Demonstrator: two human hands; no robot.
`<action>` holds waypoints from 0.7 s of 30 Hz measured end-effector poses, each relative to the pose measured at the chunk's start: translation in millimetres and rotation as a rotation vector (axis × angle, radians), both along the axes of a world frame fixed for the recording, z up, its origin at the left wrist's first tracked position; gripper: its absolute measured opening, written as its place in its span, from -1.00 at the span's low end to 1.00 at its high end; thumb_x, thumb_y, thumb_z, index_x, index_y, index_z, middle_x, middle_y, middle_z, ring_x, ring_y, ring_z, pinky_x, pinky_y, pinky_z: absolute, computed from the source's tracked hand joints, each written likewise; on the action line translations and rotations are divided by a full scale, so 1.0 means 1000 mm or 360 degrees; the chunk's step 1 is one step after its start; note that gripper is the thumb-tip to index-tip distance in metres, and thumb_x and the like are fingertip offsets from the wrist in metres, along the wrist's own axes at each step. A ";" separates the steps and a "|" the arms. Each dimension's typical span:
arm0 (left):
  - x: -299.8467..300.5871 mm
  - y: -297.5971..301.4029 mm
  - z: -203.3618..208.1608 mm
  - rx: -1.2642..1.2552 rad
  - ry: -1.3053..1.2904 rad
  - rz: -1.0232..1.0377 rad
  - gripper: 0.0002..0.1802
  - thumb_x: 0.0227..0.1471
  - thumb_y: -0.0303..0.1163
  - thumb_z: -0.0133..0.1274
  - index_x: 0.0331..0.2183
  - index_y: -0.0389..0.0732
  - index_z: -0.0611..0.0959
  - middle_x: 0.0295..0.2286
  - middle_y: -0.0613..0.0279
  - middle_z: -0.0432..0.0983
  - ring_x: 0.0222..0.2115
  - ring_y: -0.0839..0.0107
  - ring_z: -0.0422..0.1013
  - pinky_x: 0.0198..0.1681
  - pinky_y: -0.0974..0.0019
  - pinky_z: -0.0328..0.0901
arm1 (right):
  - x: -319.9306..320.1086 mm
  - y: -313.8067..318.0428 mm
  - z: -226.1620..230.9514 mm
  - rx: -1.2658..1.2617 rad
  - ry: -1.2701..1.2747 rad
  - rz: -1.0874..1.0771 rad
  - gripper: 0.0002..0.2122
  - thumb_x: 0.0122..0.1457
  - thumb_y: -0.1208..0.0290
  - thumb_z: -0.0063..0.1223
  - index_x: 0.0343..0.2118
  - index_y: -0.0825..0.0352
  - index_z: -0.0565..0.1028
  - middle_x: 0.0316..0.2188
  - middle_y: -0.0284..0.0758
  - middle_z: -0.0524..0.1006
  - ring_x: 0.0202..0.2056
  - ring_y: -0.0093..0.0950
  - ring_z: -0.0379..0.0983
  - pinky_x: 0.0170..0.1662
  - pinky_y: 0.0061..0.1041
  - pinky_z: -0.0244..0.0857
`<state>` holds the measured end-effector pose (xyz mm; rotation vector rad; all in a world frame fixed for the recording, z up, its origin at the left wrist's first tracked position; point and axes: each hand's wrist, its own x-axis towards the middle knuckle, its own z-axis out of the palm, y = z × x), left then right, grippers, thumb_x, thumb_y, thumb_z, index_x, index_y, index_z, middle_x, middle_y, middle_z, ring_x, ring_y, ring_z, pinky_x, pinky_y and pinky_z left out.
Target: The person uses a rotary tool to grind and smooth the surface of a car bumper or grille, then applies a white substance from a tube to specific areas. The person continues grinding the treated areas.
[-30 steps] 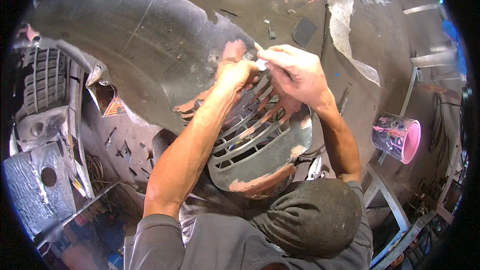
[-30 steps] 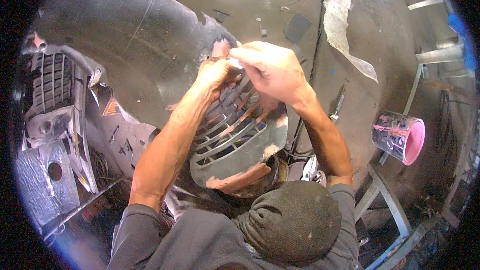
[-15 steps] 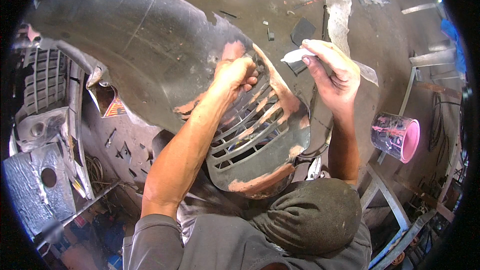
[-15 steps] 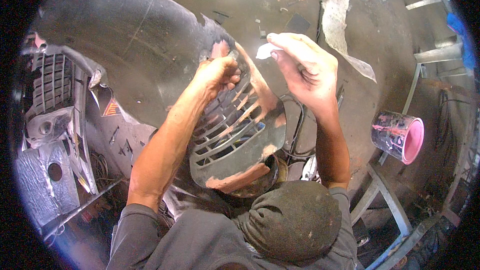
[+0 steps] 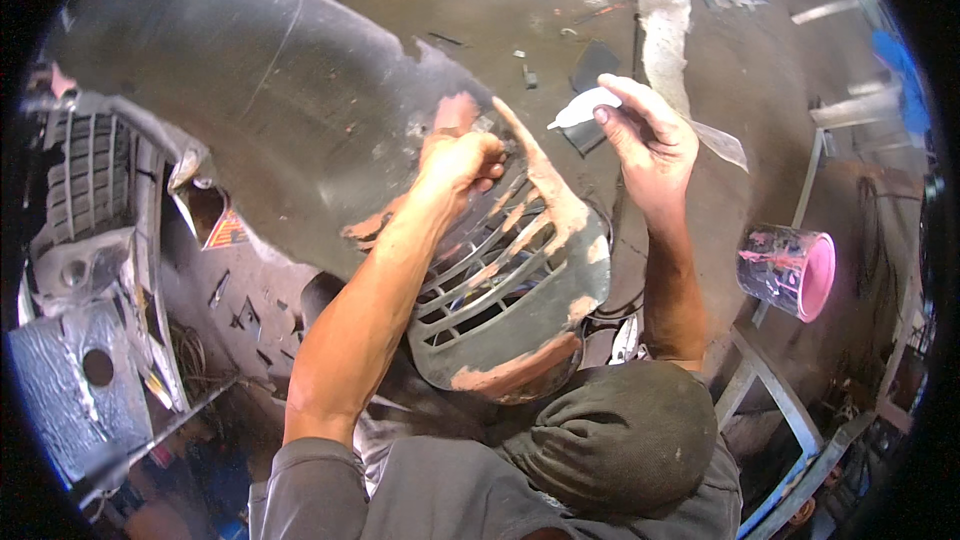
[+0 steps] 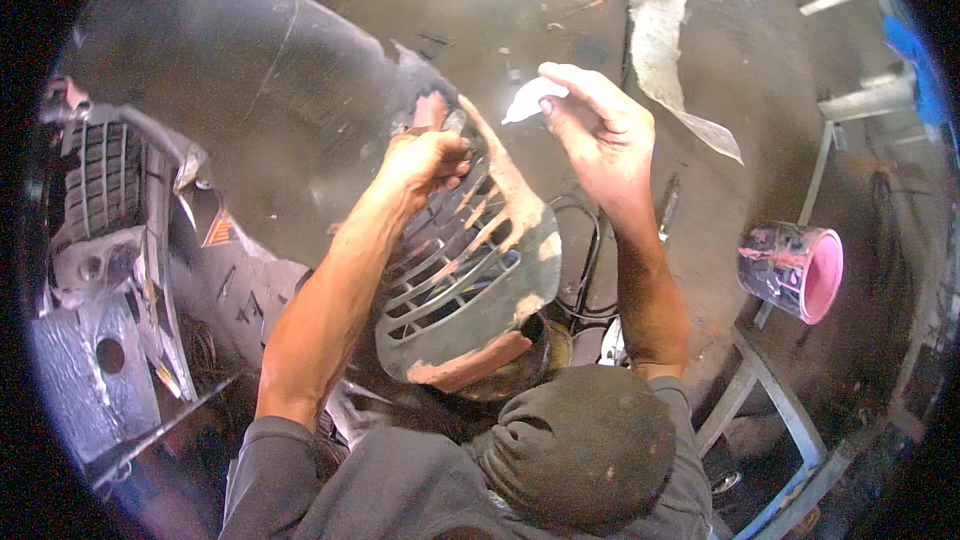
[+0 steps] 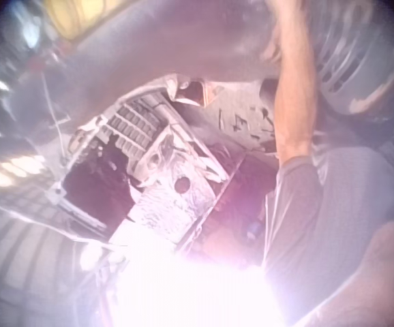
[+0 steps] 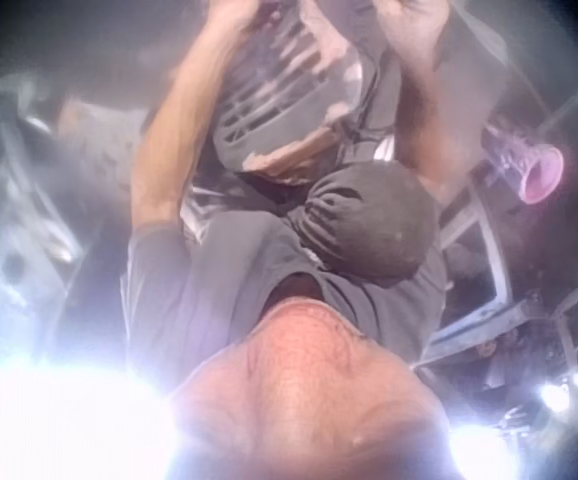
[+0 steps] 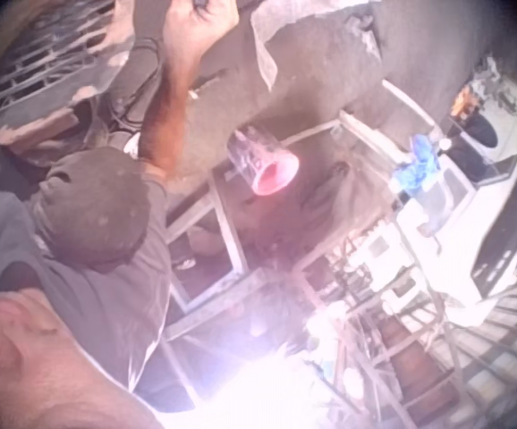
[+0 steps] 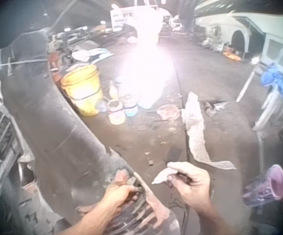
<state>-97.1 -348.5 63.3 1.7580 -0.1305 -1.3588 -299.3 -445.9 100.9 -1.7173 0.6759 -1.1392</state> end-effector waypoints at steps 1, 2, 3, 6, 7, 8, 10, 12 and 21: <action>0.000 0.001 -0.001 -0.0027 -0.0005 0.0003 -0.63 -0.05 -0.54 0.18 -0.12 -0.29 0.58 -0.50 0.16 0.60 -0.57 0.45 0.52 -0.59 0.40 0.35 | -0.008 -0.002 0.001 -0.0041 -0.0032 -0.0114 -0.67 0.11 0.73 0.25 -0.04 0.39 0.62 -0.16 -0.29 0.65 -0.14 -0.56 0.56 -0.05 -0.55 0.43; 0.000 0.002 -0.002 -0.0052 -0.0009 0.0002 -0.48 -0.06 -0.57 0.15 0.03 -0.29 0.55 -0.50 0.16 0.60 -0.59 0.45 0.51 -0.63 0.43 0.33 | -0.017 -0.003 0.002 -0.0084 -0.0063 -0.0232 -0.67 0.12 0.72 0.26 -0.03 0.39 0.62 -0.15 -0.31 0.65 -0.14 -0.58 0.54 -0.05 -0.56 0.42; 0.002 0.002 -0.004 -0.0048 0.0010 -0.0030 -0.38 -0.05 -0.56 0.15 0.12 -0.21 0.47 -0.50 0.17 0.60 -0.59 0.46 0.51 -0.62 0.42 0.33 | -0.031 -0.007 0.001 -0.0021 -0.0091 -0.0381 -0.68 0.13 0.69 0.27 -0.03 0.39 0.62 -0.13 -0.34 0.63 -0.16 -0.60 0.51 -0.09 -0.60 0.39; 0.004 0.002 -0.007 0.0003 0.0011 -0.0042 -0.50 -0.01 -0.50 0.16 0.03 -0.26 0.55 -0.50 0.19 0.61 -0.59 0.45 0.52 -0.60 0.41 0.36 | -0.082 -0.027 -0.024 0.0038 -0.0091 -0.0577 -0.71 0.16 0.67 0.25 -0.03 0.43 0.61 -0.18 -0.38 0.61 -0.19 -0.63 0.48 -0.10 -0.64 0.35; 0.008 0.005 -0.007 0.0001 0.0018 -0.0046 -0.72 -0.01 -0.47 0.19 -0.18 -0.28 0.61 -0.48 0.18 0.61 -0.55 0.40 0.53 -0.54 0.33 0.37 | -0.093 -0.030 -0.036 0.0092 -0.0046 -0.0664 -0.71 0.17 0.68 0.22 -0.03 0.44 0.61 -0.19 -0.39 0.61 -0.19 -0.63 0.48 -0.08 -0.64 0.35; 0.007 0.006 -0.007 0.0000 0.0026 -0.0046 -0.88 -0.01 -0.44 0.22 -0.39 -0.30 0.68 -0.47 0.16 0.62 -0.51 0.35 0.54 -0.47 0.25 0.38 | -0.105 -0.032 -0.045 0.0145 -0.0003 -0.0747 -0.72 0.18 0.68 0.20 -0.03 0.45 0.61 -0.20 -0.39 0.60 -0.19 -0.63 0.48 -0.07 -0.63 0.36; 0.002 0.005 0.004 0.0005 -0.0015 -0.0027 -0.87 0.00 -0.45 0.21 -0.36 -0.30 0.67 -0.44 0.17 0.63 -0.49 0.37 0.54 -0.45 0.28 0.39 | -0.105 -0.031 -0.065 0.0197 -0.0104 -0.0744 -0.75 0.20 0.67 0.17 -0.06 0.44 0.62 -0.17 -0.36 0.64 -0.11 -0.60 0.52 -0.02 -0.56 0.41; 0.003 0.006 0.005 -0.0017 0.0003 0.0003 -0.90 0.01 -0.50 0.20 -0.36 -0.32 0.67 -0.47 0.17 0.62 -0.54 0.41 0.54 -0.53 0.35 0.40 | -0.094 -0.029 -0.091 0.0127 0.0217 -0.0760 -0.75 0.19 0.63 0.18 -0.06 0.40 0.63 -0.16 -0.29 0.68 -0.11 -0.53 0.58 -0.02 -0.52 0.43; 0.005 0.005 0.002 0.0007 0.0017 -0.0081 -0.86 0.02 -0.46 0.19 -0.33 -0.30 0.65 -0.41 0.18 0.60 -0.46 0.37 0.53 -0.40 0.26 0.35 | -0.025 -0.046 -0.157 -0.0729 0.0761 -0.0460 -0.83 0.10 0.58 0.19 -0.22 0.31 0.62 -0.26 -0.23 0.67 -0.18 -0.23 0.63 -0.12 -0.33 0.51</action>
